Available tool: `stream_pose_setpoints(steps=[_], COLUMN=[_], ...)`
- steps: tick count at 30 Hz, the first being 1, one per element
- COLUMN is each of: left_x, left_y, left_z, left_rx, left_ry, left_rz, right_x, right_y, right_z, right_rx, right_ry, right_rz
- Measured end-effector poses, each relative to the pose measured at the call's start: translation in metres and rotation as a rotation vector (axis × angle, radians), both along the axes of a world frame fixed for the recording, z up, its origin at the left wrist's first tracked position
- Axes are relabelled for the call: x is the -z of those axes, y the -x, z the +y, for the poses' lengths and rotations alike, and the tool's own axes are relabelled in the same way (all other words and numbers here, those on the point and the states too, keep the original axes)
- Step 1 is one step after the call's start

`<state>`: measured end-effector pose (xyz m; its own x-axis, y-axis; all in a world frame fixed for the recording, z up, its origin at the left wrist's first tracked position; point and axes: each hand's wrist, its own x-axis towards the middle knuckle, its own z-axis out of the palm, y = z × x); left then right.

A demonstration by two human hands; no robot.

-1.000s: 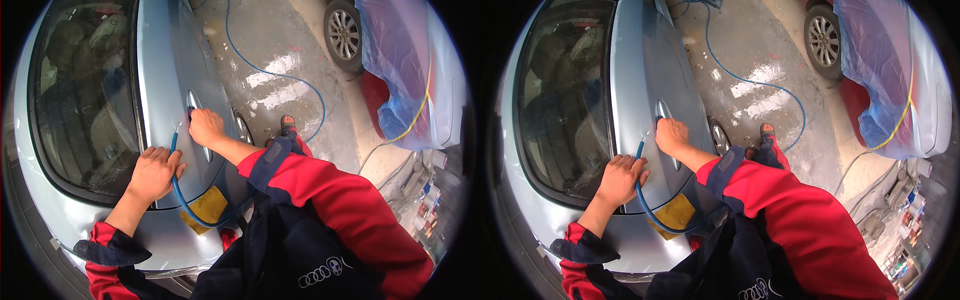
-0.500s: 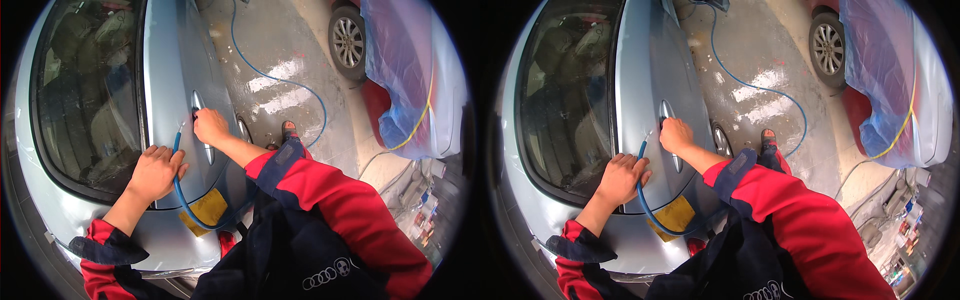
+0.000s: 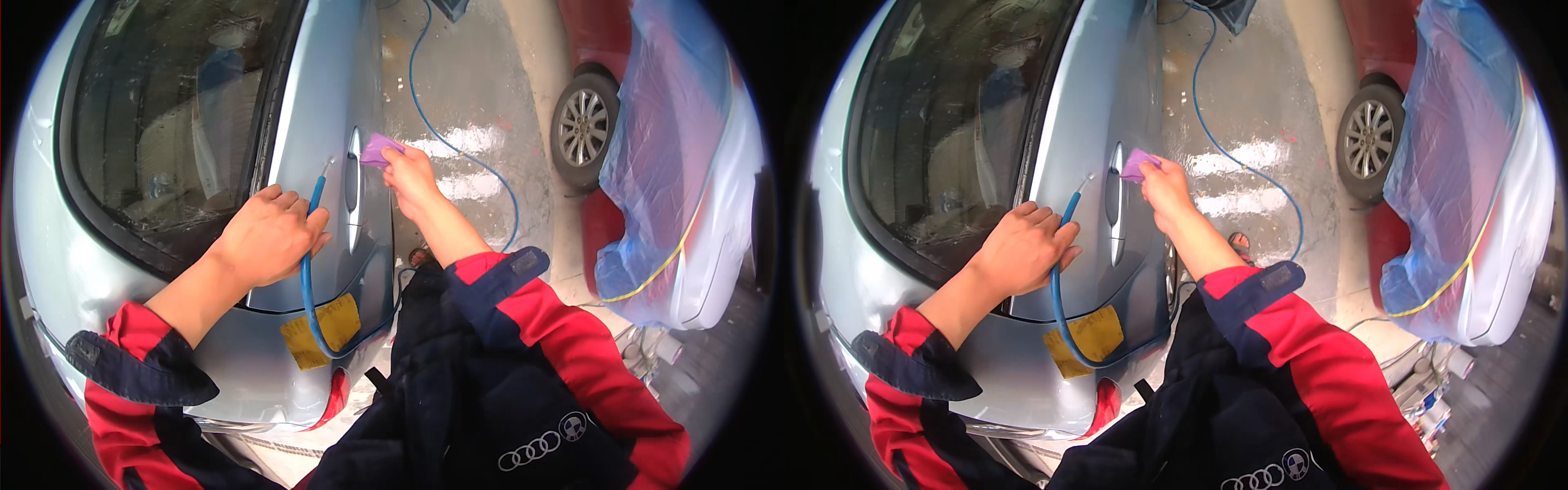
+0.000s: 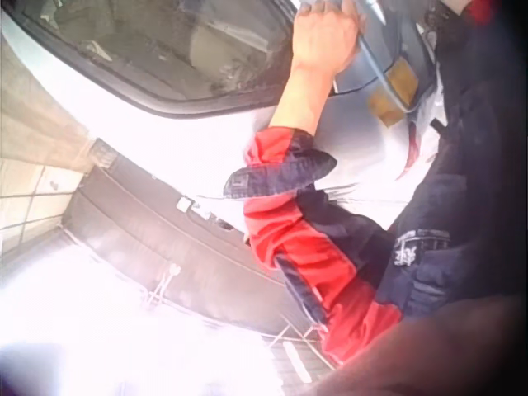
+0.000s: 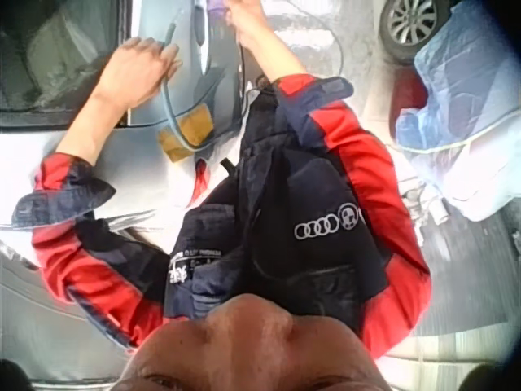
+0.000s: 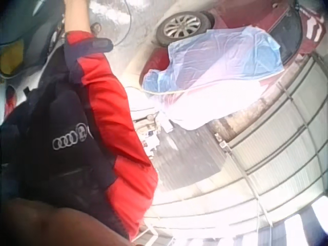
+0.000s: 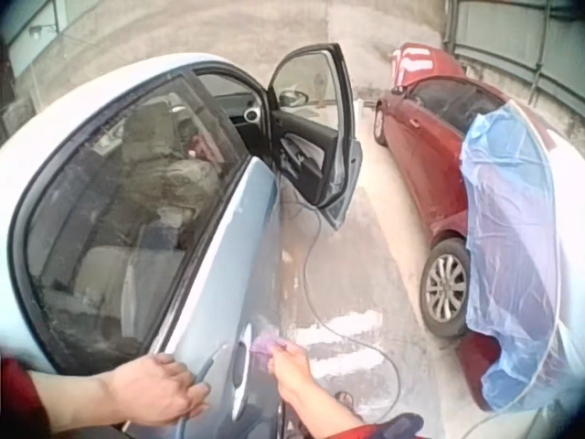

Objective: Sand the paint on a car door handle using a sanding block and water.

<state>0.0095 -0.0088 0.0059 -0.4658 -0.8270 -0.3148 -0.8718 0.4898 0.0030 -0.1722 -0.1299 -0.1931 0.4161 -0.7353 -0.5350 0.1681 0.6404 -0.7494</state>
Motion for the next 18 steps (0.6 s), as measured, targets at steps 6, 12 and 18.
stream_pose_setpoints(steps=[6,12,18], left_x=[-0.011,-0.006,0.044], left_y=[-0.003,0.005,0.093], left_z=[-0.001,0.001,-0.018], left_rx=[-0.038,-0.251,-0.699], left_ry=[-0.028,0.063,0.234], left_rz=[-0.044,0.072,0.335], right_x=[-0.037,-0.055,-0.057], right_y=[0.04,0.073,0.068], right_z=[-0.024,-0.082,-0.157], right_rx=[0.072,-0.175,-0.379], right_ry=[-0.14,-0.065,0.022], right_rz=[0.02,-0.129,0.037])
